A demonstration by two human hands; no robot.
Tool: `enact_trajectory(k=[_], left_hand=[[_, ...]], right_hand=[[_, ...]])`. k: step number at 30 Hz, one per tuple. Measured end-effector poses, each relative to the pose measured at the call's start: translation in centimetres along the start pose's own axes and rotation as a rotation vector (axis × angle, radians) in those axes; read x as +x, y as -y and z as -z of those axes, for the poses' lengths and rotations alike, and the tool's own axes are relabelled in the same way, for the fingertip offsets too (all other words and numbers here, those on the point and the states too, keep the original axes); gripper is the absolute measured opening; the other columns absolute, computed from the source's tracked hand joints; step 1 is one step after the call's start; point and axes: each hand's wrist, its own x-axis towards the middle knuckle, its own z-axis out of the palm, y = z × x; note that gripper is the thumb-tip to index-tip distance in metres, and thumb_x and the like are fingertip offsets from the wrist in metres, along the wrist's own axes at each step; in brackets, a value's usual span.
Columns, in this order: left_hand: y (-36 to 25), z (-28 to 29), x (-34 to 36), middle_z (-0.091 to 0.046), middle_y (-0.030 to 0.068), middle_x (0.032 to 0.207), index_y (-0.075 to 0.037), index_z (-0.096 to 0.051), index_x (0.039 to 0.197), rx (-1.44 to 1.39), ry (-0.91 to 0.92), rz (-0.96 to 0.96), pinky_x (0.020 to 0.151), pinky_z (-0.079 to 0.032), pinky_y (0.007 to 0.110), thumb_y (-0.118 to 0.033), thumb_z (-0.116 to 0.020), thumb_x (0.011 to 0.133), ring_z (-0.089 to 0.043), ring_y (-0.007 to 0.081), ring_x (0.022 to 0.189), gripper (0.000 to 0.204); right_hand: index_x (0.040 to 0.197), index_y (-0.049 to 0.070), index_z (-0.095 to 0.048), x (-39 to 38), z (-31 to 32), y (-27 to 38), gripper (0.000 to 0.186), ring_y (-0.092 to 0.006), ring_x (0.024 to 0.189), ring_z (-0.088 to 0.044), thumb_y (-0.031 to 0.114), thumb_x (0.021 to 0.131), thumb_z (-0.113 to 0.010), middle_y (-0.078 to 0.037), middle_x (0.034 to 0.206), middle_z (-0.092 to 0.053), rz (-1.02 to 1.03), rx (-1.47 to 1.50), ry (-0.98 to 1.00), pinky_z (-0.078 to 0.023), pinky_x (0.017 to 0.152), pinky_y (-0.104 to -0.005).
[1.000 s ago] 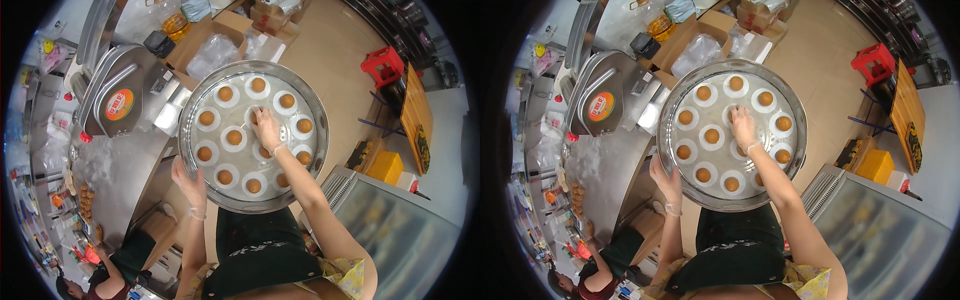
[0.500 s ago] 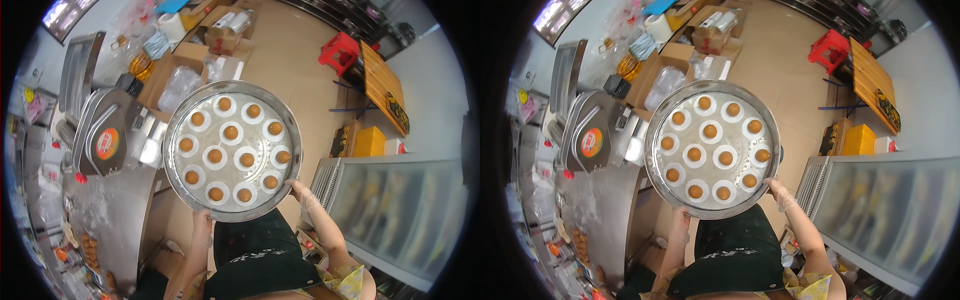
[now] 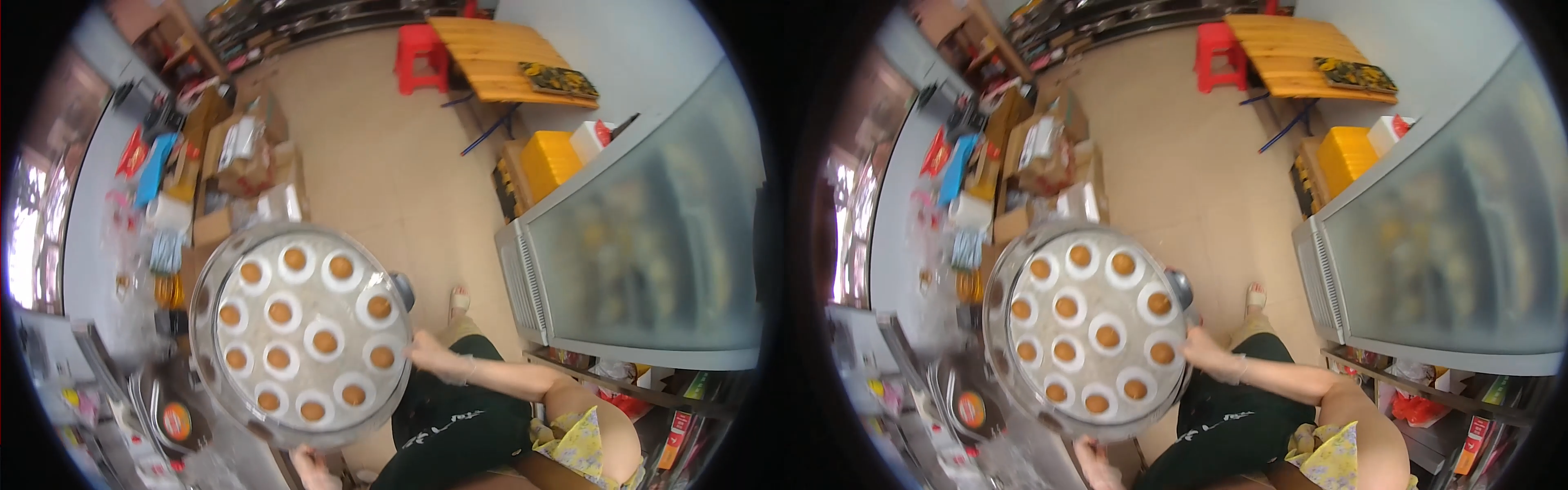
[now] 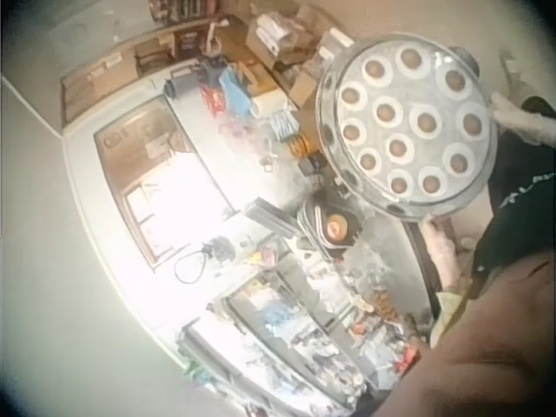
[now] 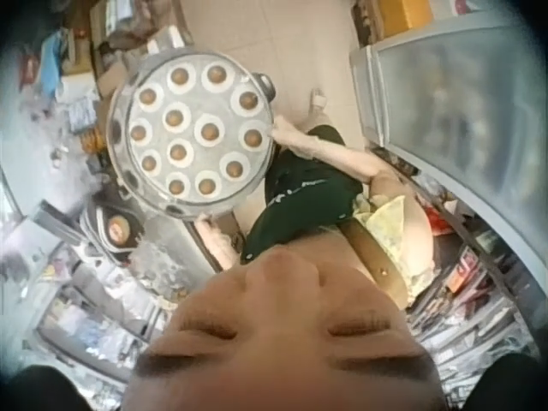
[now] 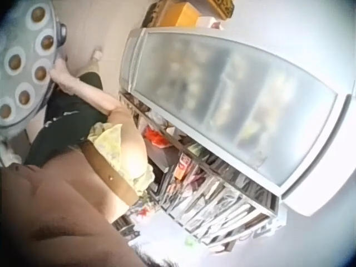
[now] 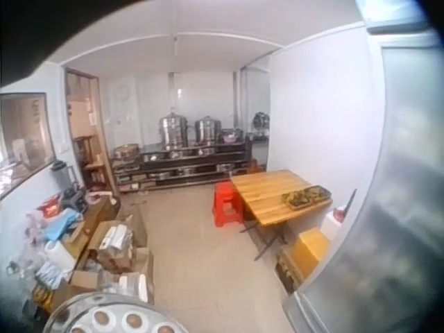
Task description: Rolling pieces of dough into spheres and placing them on a tray for baking.
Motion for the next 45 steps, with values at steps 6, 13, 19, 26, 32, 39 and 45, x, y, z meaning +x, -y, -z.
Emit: enact_trajectory(k=[6, 13, 19, 26, 32, 39, 45], left_hand=[[-1.4, -11.2, -3.1, -0.067, 0.0084, 0.104, -0.003, -0.062, 0.118, 0.031, 0.294, -0.147, 0.08, -0.05, 0.028, -0.006, -0.06, 0.085, -0.061, 0.0147, 0.091, 0.033], [-4.6, -28.4, -4.8, -0.065, 0.0074, 0.099, -0.003, -0.061, 0.115, 0.103, 0.395, -0.147, 0.076, -0.05, 0.03, -0.003, -0.057, 0.078, -0.06, 0.0164, 0.086, 0.036], [-5.8, -48.2, -0.3, -0.058, 0.0041, 0.087, -0.004, -0.056, 0.102, 0.103, 0.424, -0.13, 0.068, -0.049, 0.032, 0.002, -0.052, 0.065, -0.055, 0.0185, 0.074, 0.038], [-10.0, -74.5, 3.9, -0.06, 0.0058, 0.089, -0.004, -0.056, 0.112, 0.237, 0.594, -0.187, 0.053, -0.044, 0.031, 0.009, -0.051, 0.059, -0.057, 0.0184, 0.068, 0.056], [-13.2, -99.1, 5.5, -0.056, 0.0026, 0.071, -0.002, -0.059, 0.104, 0.44, 0.731, -0.141, 0.048, -0.042, 0.028, 0.008, -0.053, 0.064, -0.054, 0.0151, 0.058, 0.042], [-13.3, -122.8, 5.3, -0.06, 0.0022, 0.079, -0.003, -0.059, 0.103, 0.628, 0.925, -0.101, 0.057, -0.047, 0.033, 0.003, -0.053, 0.065, -0.055, 0.0192, 0.063, 0.039], [-14.6, -138.0, 8.0, -0.066, 0.0082, 0.092, -0.006, -0.057, 0.116, 0.813, 1.024, 0.051, 0.057, -0.055, 0.035, 0.007, -0.05, 0.06, -0.065, 0.0221, 0.069, 0.058]], right_hand=[[0.133, -0.009, -0.044, 5.9, 7.8, 0.4, 0.057, -0.033, 0.092, -0.069, 0.008, 0.081, -0.055, -0.029, 0.106, -0.065, -0.027, 0.012, -0.013, -0.055, 0.079, -0.0396], [0.102, -0.014, -0.063, 12.7, 21.7, 7.7, 0.032, -0.0331, 0.094, -0.07, 0.008, 0.078, -0.058, -0.027, 0.092, -0.069, 0.168, -0.027, -0.153, -0.052, 0.079, -0.0419], [0.131, -0.004, -0.052, 19.6, 31.4, 15.5, 0.049, -0.0227, 0.104, -0.066, 0.007, 0.083, -0.058, -0.017, 0.114, -0.067, -0.015, 0.131, -0.116, -0.054, 0.077, -0.0358], [0.129, -0.005, -0.054, 32.2, 42.3, 17.8, 0.049, -0.027, 0.09, -0.071, 0.001, 0.08, -0.06, -0.02, 0.112, -0.068, 0.052, 0.218, -0.304, -0.058, 0.07, -0.0366], [0.122, -0.012, -0.054, 40.6, 50.9, 22.7, 0.047, -0.0318, 0.085, -0.072, -0.003, 0.076, -0.058, -0.022, 0.106, -0.068, 0.123, 0.516, -0.521, -0.062, 0.067, -0.0396], [0.112, -0.012, -0.057, 49.8, 60.9, 28.2, 0.04, -0.0312, 0.08, -0.071, -0.005, 0.073, -0.053, -0.019, 0.096, -0.068, 0.06, 0.729, -0.796, -0.062, 0.06, -0.0406], [0.104, -0.012, -0.061, 56.0, 66.3, 32.4, 0.033, -0.029, 0.07, -0.07, -0.003, 0.073, -0.054, -0.016, 0.088, -0.067, 0.026, 0.761, -0.939, -0.061, 0.06, -0.0398]])
